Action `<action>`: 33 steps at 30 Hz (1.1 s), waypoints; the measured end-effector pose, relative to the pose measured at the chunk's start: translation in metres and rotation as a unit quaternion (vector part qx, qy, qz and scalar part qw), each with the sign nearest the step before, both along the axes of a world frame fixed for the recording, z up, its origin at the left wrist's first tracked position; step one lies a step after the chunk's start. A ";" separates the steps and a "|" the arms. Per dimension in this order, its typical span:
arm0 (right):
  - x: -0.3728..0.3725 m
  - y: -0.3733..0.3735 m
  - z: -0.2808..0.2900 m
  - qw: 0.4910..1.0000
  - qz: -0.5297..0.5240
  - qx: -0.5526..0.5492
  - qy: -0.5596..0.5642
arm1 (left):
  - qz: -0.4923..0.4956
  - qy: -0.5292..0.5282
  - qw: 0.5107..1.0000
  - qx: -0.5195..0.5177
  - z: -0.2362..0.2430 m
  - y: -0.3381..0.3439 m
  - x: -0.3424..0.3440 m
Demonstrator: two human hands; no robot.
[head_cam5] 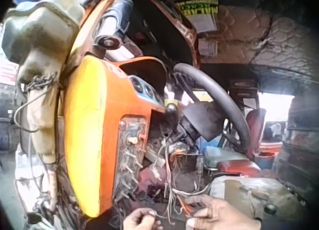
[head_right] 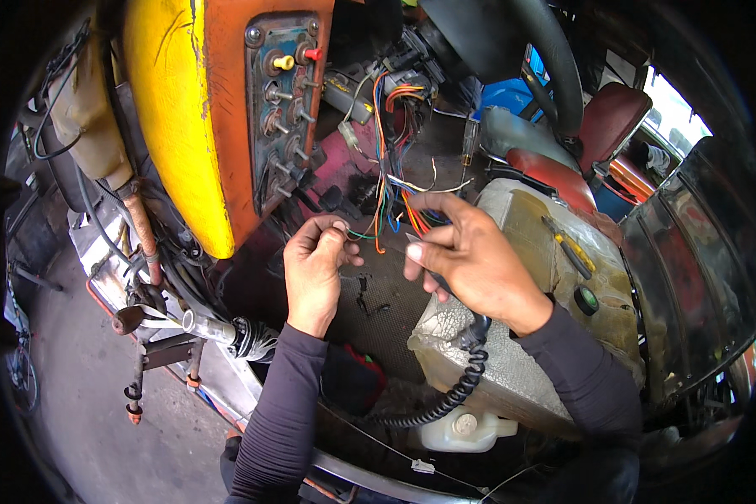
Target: The person works on a vehicle's exposed wiring harness, repeatedly stripping wire ends, twisting pairs together, and tucking them back into the bundle. The hands manipulate multiple colored wires near the dashboard and steering column throughout the clip.
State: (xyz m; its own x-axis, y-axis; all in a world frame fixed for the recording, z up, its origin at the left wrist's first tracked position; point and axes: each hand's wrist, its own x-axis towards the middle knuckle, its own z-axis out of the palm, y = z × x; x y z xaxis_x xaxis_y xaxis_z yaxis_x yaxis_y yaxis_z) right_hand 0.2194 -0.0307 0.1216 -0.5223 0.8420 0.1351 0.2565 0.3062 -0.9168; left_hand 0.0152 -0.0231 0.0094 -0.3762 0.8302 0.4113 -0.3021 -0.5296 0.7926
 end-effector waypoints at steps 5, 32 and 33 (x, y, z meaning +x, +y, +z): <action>-0.003 0.016 0.000 0.999 0.014 -0.012 0.033 | 0.007 -0.017 1.000 0.007 0.002 0.002 0.007; -0.022 -0.006 0.002 0.968 0.017 0.160 -0.195 | 0.007 -0.005 1.000 0.006 0.005 -0.003 0.008; -0.023 -0.005 0.001 0.969 0.016 0.156 -0.189 | 0.008 -0.007 1.000 0.006 0.006 -0.004 0.008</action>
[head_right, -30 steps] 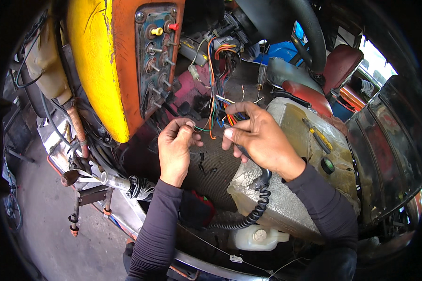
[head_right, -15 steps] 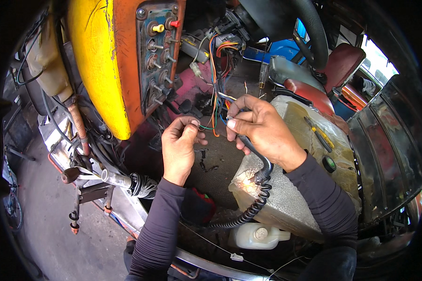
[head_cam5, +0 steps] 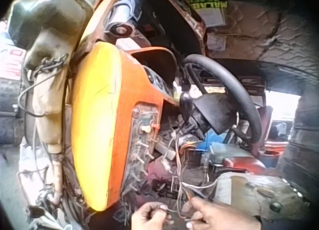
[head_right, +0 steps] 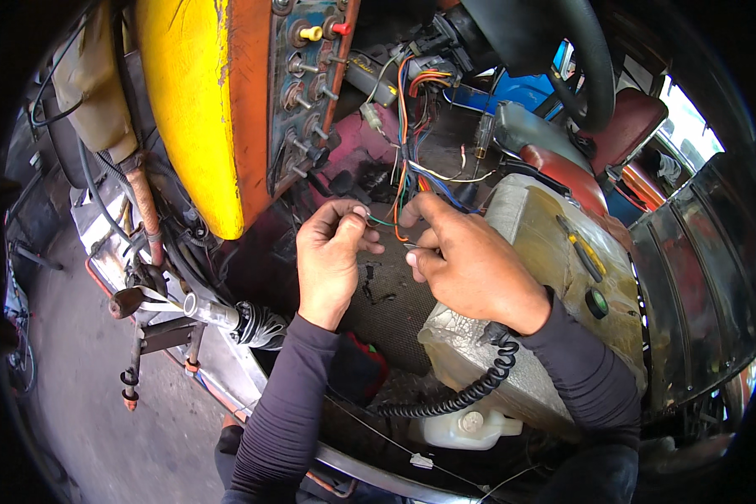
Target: The person works on a vehicle's exposed wiring harness, repeatedly stripping wire ends, twisting pairs together, and tucking them back into the bundle. The hands manipulate multiple colored wires near the dashboard and steering column throughout the clip.
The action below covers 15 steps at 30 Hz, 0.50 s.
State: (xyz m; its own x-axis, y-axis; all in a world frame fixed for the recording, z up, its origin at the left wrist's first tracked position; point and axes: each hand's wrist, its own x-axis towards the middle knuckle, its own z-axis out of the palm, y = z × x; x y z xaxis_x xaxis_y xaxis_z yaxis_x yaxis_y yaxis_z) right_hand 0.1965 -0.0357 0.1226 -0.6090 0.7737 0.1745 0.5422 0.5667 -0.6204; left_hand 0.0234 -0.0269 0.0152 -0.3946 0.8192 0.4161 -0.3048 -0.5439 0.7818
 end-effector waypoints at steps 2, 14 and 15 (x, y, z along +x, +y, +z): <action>-0.001 0.004 -0.003 1.000 -0.001 -0.017 0.017 | 0.001 -0.005 1.000 0.001 0.000 0.000 0.000; 0.007 -0.009 0.024 0.995 0.002 -0.026 0.098 | -0.006 0.012 1.000 0.000 -0.001 0.002 0.002; 0.002 -0.020 0.042 0.993 -0.006 -0.009 0.115 | -0.002 0.008 1.000 -0.007 -0.005 -0.001 -0.001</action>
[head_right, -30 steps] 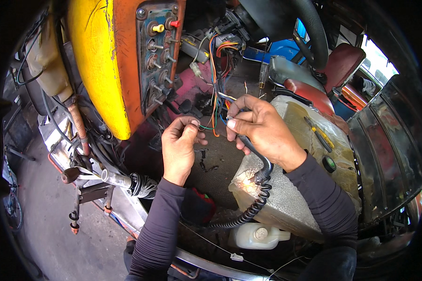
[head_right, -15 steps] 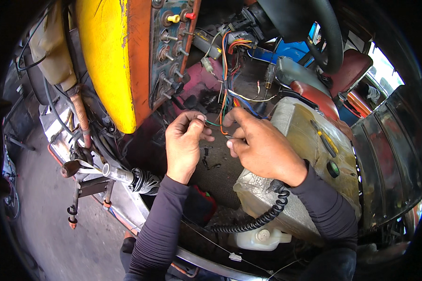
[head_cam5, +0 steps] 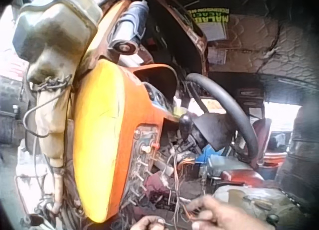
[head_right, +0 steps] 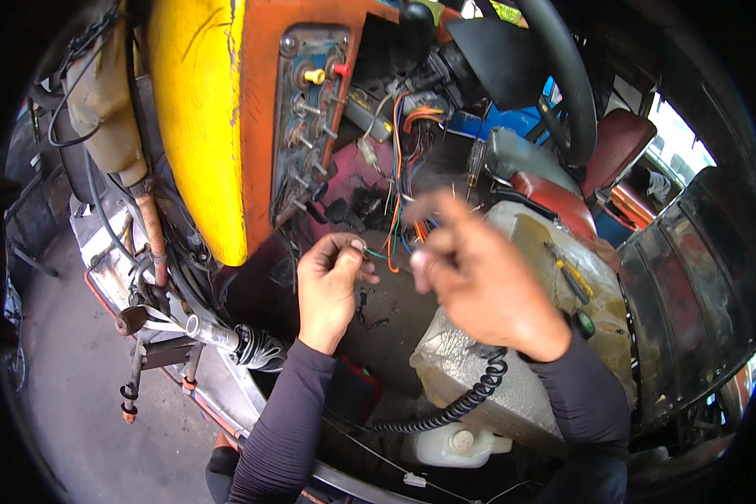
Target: The person works on a vehicle's exposed wiring harness, repeatedly stripping wire ends, twisting pairs together, and tucking them back into the bundle. The hands manipulate multiple colored wires near the dashboard and steering column throughout the clip.
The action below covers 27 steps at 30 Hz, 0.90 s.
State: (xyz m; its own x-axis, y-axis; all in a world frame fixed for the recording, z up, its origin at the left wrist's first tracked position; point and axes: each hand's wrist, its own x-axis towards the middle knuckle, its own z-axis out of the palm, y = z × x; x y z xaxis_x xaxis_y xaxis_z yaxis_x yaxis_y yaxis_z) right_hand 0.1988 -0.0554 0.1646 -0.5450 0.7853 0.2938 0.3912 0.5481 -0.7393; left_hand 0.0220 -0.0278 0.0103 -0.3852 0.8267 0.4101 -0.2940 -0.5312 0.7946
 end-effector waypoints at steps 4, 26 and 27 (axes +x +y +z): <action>-0.012 0.020 0.071 0.965 -0.098 0.245 0.007 | 0.004 0.004 1.000 0.005 -0.003 0.003 -0.001; -0.039 0.089 0.113 0.805 -0.163 0.568 0.053 | 0.005 0.013 1.000 0.009 -0.001 0.006 0.010; -0.042 0.076 0.112 0.843 -0.158 0.509 0.077 | 0.006 0.007 1.000 0.008 0.000 0.005 0.010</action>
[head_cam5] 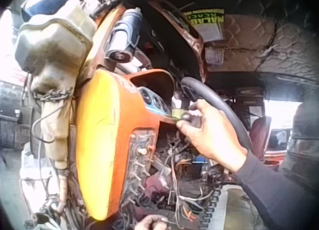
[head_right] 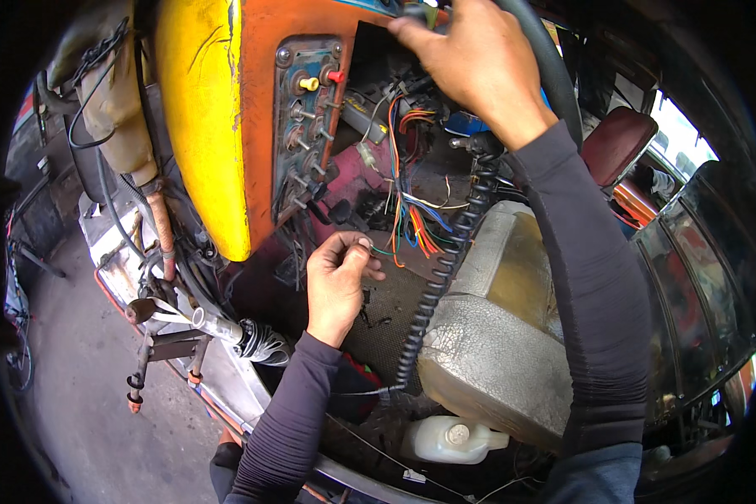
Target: The person works on a vehicle's exposed wiring harness, repeatedly stripping wire ends, twisting pairs together, and tucking them back into the bundle. The hands manipulate multiple colored wires near the dashboard and steering column throughout the clip.
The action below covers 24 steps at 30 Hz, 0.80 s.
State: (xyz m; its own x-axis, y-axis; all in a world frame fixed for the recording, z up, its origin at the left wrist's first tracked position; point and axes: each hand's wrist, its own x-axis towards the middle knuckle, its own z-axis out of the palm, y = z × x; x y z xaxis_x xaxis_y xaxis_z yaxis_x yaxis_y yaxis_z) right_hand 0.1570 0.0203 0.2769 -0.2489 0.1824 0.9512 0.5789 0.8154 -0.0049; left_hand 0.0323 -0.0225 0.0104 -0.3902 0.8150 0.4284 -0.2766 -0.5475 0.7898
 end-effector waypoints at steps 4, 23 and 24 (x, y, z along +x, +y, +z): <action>0.021 0.017 -0.003 0.997 -0.078 -0.013 -0.006 | -0.003 -0.012 1.000 0.003 0.006 0.001 0.007; 0.042 -0.062 -0.175 0.780 0.176 -0.595 -0.084 | 0.006 0.003 1.000 0.000 0.005 -0.003 -0.004; 0.041 -0.062 -0.175 0.792 0.171 -0.579 -0.090 | 0.006 0.002 1.000 0.003 0.006 -0.004 -0.003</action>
